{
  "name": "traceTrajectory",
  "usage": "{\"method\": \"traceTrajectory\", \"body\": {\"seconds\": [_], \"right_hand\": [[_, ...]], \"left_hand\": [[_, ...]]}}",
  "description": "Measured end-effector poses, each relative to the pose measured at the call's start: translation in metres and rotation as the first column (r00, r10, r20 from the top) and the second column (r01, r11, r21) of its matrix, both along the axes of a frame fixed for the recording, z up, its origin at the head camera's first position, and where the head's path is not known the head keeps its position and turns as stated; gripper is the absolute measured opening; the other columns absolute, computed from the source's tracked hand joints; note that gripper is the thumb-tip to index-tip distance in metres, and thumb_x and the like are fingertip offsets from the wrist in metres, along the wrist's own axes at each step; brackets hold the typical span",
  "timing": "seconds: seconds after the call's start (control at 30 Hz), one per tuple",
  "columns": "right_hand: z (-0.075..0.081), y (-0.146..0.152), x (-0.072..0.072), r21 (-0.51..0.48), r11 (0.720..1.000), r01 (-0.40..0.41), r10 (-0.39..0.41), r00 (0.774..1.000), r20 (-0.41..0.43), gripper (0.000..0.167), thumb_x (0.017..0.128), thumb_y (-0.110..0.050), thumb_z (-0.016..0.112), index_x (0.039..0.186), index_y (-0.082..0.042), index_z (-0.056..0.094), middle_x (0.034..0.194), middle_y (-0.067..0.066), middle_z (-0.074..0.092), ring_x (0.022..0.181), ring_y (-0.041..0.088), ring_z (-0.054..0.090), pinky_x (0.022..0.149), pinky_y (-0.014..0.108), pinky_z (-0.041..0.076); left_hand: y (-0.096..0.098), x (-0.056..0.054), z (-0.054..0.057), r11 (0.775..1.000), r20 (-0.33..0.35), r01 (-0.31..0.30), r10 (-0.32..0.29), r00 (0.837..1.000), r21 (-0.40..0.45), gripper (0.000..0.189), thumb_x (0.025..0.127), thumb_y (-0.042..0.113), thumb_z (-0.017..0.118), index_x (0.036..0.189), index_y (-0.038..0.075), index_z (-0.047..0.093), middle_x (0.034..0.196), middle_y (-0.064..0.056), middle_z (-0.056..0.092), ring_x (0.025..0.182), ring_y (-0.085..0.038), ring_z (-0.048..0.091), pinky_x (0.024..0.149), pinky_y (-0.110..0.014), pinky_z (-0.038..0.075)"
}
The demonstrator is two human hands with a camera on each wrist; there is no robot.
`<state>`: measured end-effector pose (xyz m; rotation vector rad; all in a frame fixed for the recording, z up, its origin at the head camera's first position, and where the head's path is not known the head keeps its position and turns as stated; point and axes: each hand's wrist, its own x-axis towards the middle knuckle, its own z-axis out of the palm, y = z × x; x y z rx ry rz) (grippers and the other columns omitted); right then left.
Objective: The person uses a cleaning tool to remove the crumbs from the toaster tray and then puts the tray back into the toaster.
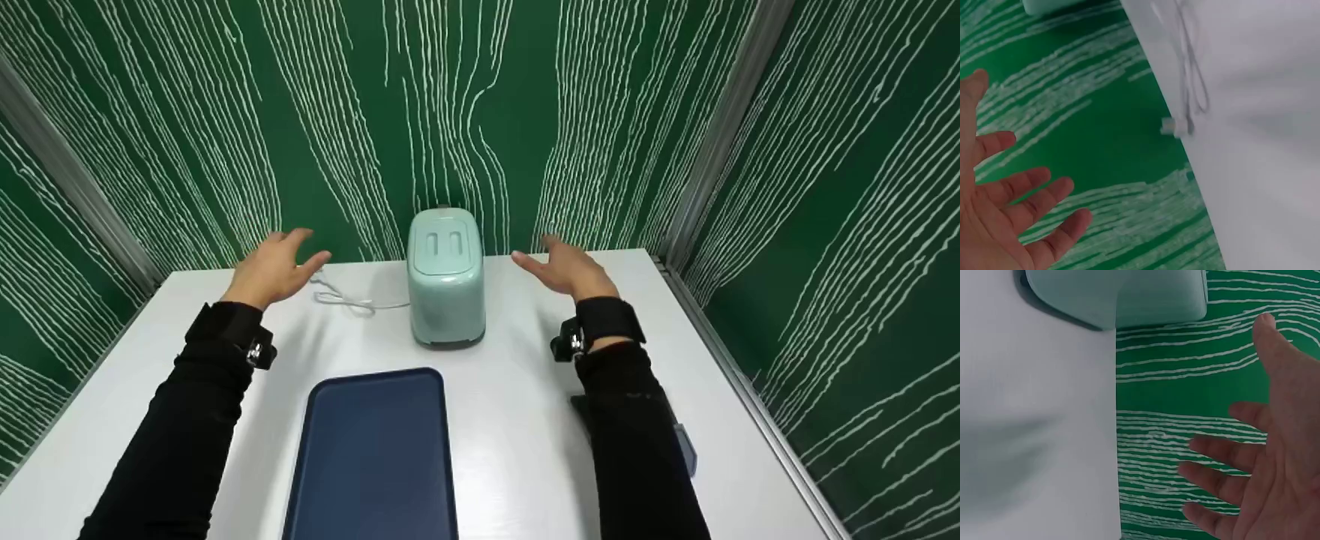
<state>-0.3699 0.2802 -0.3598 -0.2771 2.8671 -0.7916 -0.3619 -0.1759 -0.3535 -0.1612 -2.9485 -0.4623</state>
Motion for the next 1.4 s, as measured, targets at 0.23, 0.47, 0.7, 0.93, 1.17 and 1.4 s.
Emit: {"method": "traceTrajectory", "body": {"seconds": [0.23, 0.47, 0.7, 0.93, 1.17, 1.4], "right_hand": [[-0.029, -0.014, 0.011, -0.151, 0.985, 0.082, -0.078, 0.996, 0.032, 0.077, 0.108, -0.065, 0.049, 0.138, 0.004, 0.06, 0.108, 0.02, 0.078, 0.099, 0.034, 0.077, 0.099, 0.054, 0.054], [-0.07, -0.03, 0.023, -0.334, 0.93, 0.154, -0.117, 0.985, 0.126, 0.063, 0.107, -0.062, 0.056, 0.113, -0.002, 0.071, 0.076, -0.002, 0.061, 0.07, 0.012, 0.058, 0.067, 0.027, 0.048], [-0.105, -0.052, 0.038, -0.524, 0.832, 0.18, -0.055, 0.968, 0.246, 0.062, 0.107, -0.055, 0.06, 0.115, 0.006, 0.07, 0.071, -0.005, 0.057, 0.062, 0.006, 0.051, 0.058, 0.021, 0.044], [-0.129, -0.077, 0.043, -0.622, 0.739, 0.258, -0.005, 0.926, 0.378, 0.059, 0.11, -0.046, 0.06, 0.126, 0.01, 0.067, 0.071, -0.005, 0.062, 0.061, 0.003, 0.057, 0.058, 0.018, 0.048], [-0.145, -0.095, 0.043, -0.672, 0.671, 0.313, 0.033, 0.893, 0.448, 0.062, 0.111, -0.044, 0.057, 0.136, 0.013, 0.061, 0.073, -0.004, 0.065, 0.061, 0.003, 0.06, 0.06, 0.017, 0.053], [-0.158, -0.107, 0.043, -0.741, 0.561, 0.369, 0.063, 0.873, 0.483, 0.059, 0.111, -0.04, 0.059, 0.137, 0.012, 0.061, 0.077, -0.003, 0.068, 0.063, 0.003, 0.061, 0.06, 0.016, 0.053]], "left_hand": [[0.038, 0.005, -0.018, 0.988, -0.097, 0.144, -0.138, 0.986, 0.053, 0.055, 0.109, 0.053, 0.058, 0.143, 0.012, 0.062, 0.128, -0.017, 0.076, 0.111, -0.036, 0.074, 0.085, -0.053, 0.061], [0.079, 0.018, -0.03, 0.958, -0.209, 0.264, -0.237, 0.949, 0.112, 0.041, 0.107, 0.049, 0.064, 0.124, 0.012, 0.071, 0.105, -0.009, 0.076, 0.094, -0.027, 0.073, 0.075, -0.046, 0.059], [0.114, 0.03, -0.039, 0.95, -0.269, 0.289, -0.249, 0.93, 0.116, 0.043, 0.106, 0.049, 0.066, 0.125, 0.011, 0.069, 0.114, -0.011, 0.068, 0.094, -0.029, 0.071, 0.077, -0.047, 0.058], [0.137, 0.027, -0.057, 0.959, -0.309, 0.249, -0.199, 0.93, 0.134, 0.052, 0.106, 0.047, 0.067, 0.141, 0.009, 0.06, 0.132, -0.018, 0.058, 0.099, -0.036, 0.072, 0.081, -0.051, 0.06], [0.15, 0.022, -0.074, 0.955, -0.313, 0.206, -0.133, 0.94, 0.214, 0.061, 0.106, 0.047, 0.066, 0.151, 0.009, 0.051, 0.151, -0.025, 0.045, 0.106, -0.044, 0.071, 0.083, -0.055, 0.061], [0.162, 0.022, -0.082, 0.928, -0.285, 0.195, -0.103, 0.953, 0.317, 0.067, 0.105, 0.044, 0.067, 0.16, 0.013, 0.045, 0.164, -0.033, 0.029, 0.116, -0.053, 0.068, 0.09, -0.061, 0.06]]}}
